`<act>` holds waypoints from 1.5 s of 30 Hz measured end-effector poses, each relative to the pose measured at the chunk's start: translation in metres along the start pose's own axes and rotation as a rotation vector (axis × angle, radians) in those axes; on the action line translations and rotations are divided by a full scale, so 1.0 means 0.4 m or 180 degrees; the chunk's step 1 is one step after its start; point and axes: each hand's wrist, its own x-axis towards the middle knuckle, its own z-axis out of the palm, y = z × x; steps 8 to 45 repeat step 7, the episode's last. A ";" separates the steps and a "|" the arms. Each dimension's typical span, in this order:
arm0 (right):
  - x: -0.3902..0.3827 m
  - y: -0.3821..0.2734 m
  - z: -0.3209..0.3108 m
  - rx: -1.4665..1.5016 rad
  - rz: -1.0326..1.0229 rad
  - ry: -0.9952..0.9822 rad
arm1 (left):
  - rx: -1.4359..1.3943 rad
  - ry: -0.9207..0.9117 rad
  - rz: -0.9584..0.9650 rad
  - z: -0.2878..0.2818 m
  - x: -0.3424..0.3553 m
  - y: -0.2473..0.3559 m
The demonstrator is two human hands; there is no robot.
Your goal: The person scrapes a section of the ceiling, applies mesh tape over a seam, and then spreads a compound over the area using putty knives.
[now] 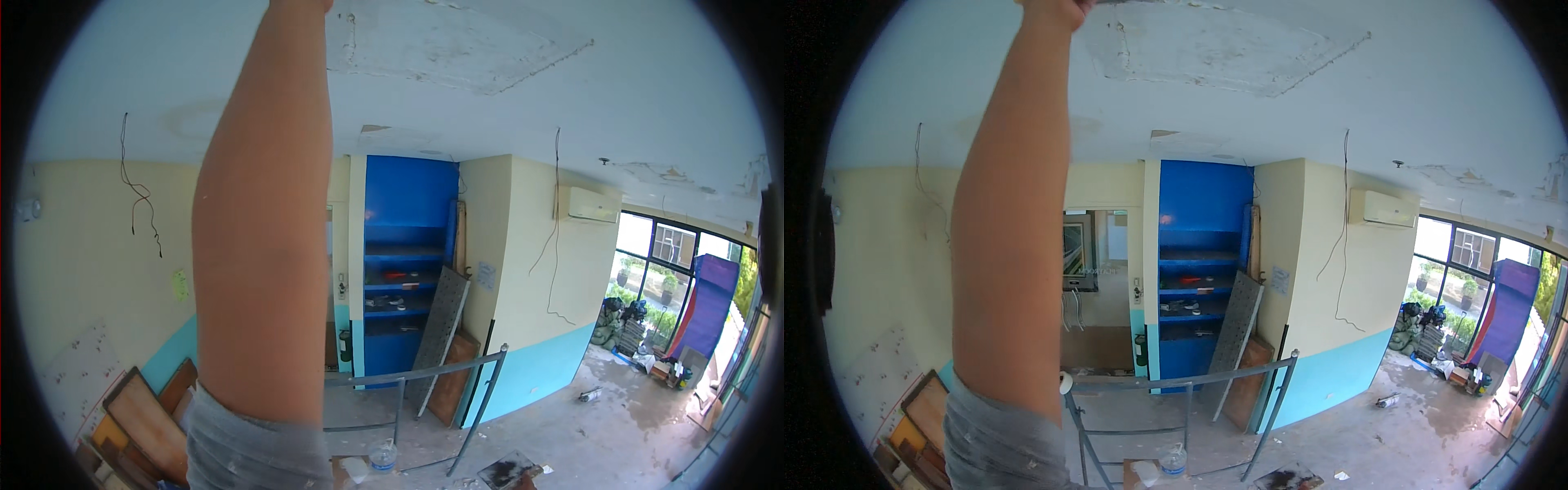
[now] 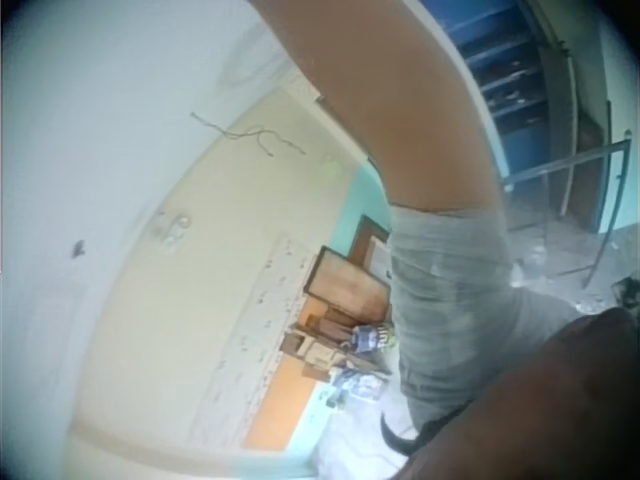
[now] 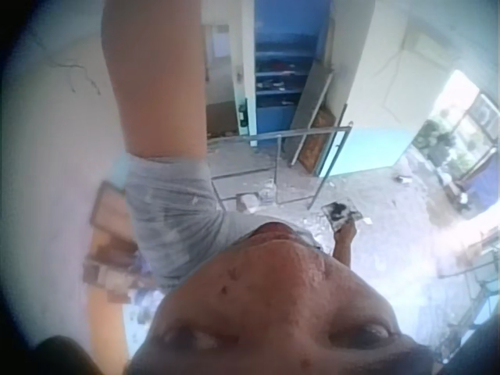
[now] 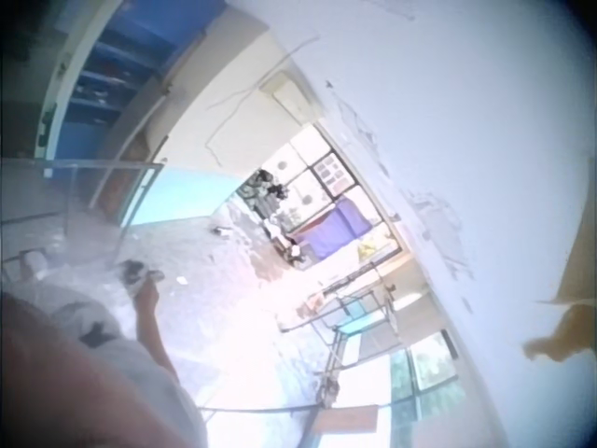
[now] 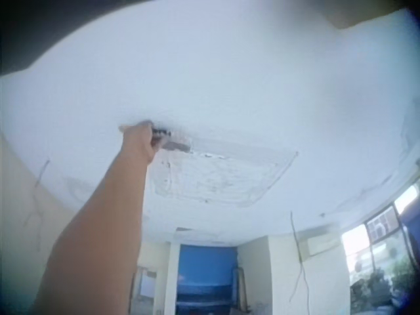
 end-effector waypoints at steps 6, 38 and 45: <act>-0.051 -0.046 0.007 0.0231 0.0778 0.0435 | 0.1077 -0.0092 0.0879 0.059 -0.136 0.113; -0.064 -0.041 -0.002 0.0218 0.0810 0.0439 | 0.0752 -0.0233 0.0694 0.047 -0.176 0.138; -0.064 -0.041 -0.002 0.0218 0.0810 0.0439 | 0.0752 -0.0233 0.0694 0.047 -0.176 0.138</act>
